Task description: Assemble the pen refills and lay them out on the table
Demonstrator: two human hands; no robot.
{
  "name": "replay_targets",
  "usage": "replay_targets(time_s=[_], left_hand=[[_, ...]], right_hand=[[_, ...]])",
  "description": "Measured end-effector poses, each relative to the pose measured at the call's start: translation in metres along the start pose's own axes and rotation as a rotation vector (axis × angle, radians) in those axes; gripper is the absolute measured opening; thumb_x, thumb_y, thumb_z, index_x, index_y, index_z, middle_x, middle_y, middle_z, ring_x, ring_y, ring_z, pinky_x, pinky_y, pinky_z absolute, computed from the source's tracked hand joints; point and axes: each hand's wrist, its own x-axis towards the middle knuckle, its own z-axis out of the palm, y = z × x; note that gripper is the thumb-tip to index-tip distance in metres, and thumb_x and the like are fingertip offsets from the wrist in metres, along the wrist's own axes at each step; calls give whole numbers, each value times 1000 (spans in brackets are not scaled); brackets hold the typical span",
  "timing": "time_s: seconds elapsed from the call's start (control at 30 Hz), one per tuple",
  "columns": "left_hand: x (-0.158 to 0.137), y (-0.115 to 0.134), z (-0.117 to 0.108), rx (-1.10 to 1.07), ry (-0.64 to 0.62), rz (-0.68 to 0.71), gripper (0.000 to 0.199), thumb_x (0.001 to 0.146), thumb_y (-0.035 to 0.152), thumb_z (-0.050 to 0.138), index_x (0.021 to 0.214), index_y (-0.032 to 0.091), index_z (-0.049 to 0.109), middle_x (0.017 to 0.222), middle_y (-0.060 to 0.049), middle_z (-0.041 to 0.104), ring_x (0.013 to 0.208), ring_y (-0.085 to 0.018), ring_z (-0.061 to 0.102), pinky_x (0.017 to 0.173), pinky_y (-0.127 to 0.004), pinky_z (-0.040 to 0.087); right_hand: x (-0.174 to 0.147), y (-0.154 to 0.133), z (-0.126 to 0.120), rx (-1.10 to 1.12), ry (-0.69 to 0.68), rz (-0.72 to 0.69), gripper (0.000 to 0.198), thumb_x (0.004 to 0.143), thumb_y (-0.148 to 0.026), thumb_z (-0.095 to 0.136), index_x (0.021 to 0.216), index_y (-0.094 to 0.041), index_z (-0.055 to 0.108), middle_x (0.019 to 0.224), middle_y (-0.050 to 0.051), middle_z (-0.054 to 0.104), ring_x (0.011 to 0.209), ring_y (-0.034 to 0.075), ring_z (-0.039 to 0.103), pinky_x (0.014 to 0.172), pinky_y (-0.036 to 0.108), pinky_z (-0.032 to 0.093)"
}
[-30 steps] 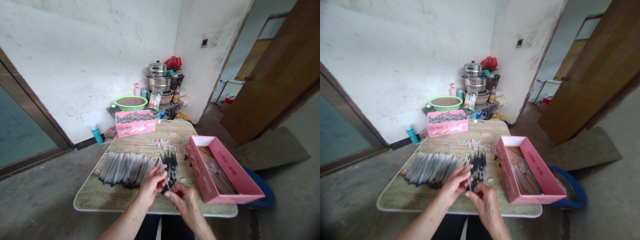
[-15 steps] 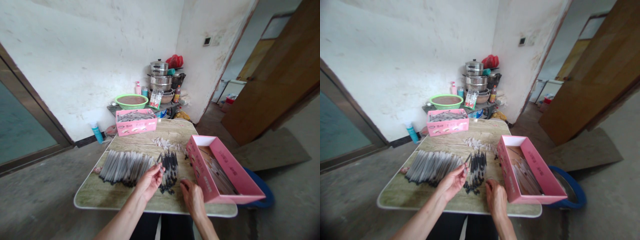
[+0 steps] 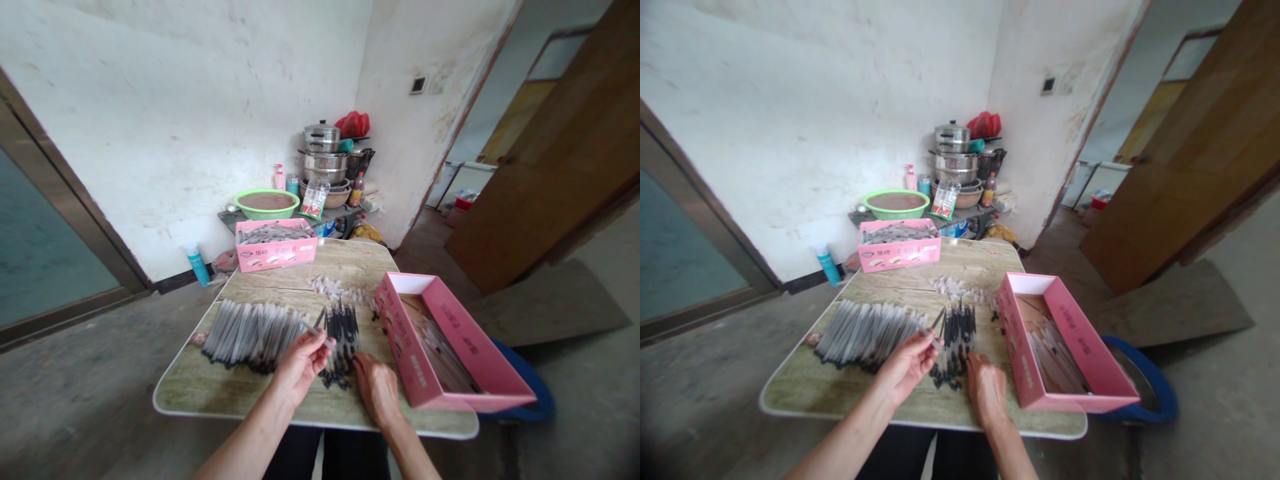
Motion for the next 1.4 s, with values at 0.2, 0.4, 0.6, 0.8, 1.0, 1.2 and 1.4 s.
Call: replay_targets(time_s=[0.2,0.4,0.6,0.8,1.0,1.2,1.4], left_hand=[[-8,0,9,57,-11,88,25,69,23,77,85,11,61,78,-9,70,58,-8,61,50,-15,46],[-15,-7,17,118,-45,176,32,68,29,77,88,13,59,78,-7,69,59,-9,60,51,-18,46],[-18,-11,18,127,-49,217,31,71,29,74,90,13,57,79,-8,69,62,-11,61,54,-20,47],[-22,-11,21,119,-70,232,29,72,29,73,90,13,56,78,-8,69,61,-11,60,55,-21,47],[-24,-14,18,166,-67,263,28,75,29,71,92,14,55,81,-9,69,62,-11,59,58,-23,48],[-27,-12,19,232,-61,312,26,78,30,68,93,14,53,79,-8,69,62,-11,59,58,-24,48],[-29,-15,20,231,-66,323,25,79,30,66,94,14,53,82,-9,69,64,-12,60,61,-25,48]], right_hand=[[-7,-26,-24,718,32,185,26,83,-44,58,76,-18,58,64,5,67,56,22,65,51,29,50],[-14,-52,-35,1206,20,301,21,72,-35,74,77,-15,66,59,3,67,49,18,63,47,30,54],[-15,-56,-27,1200,88,337,24,69,-32,77,83,-13,71,64,5,71,55,20,67,54,31,57],[-16,-62,-26,1200,121,308,22,66,-32,78,71,-13,68,59,3,67,51,19,65,49,29,56],[-15,-64,-23,1224,132,312,21,66,-30,79,72,-13,70,61,4,69,51,18,65,50,29,57],[-17,-60,-17,1244,109,317,23,67,-29,78,82,-13,72,69,7,72,58,20,67,56,32,58],[-18,-58,-17,1247,123,329,22,66,-29,79,77,-13,71,65,6,70,56,20,67,53,31,57]])
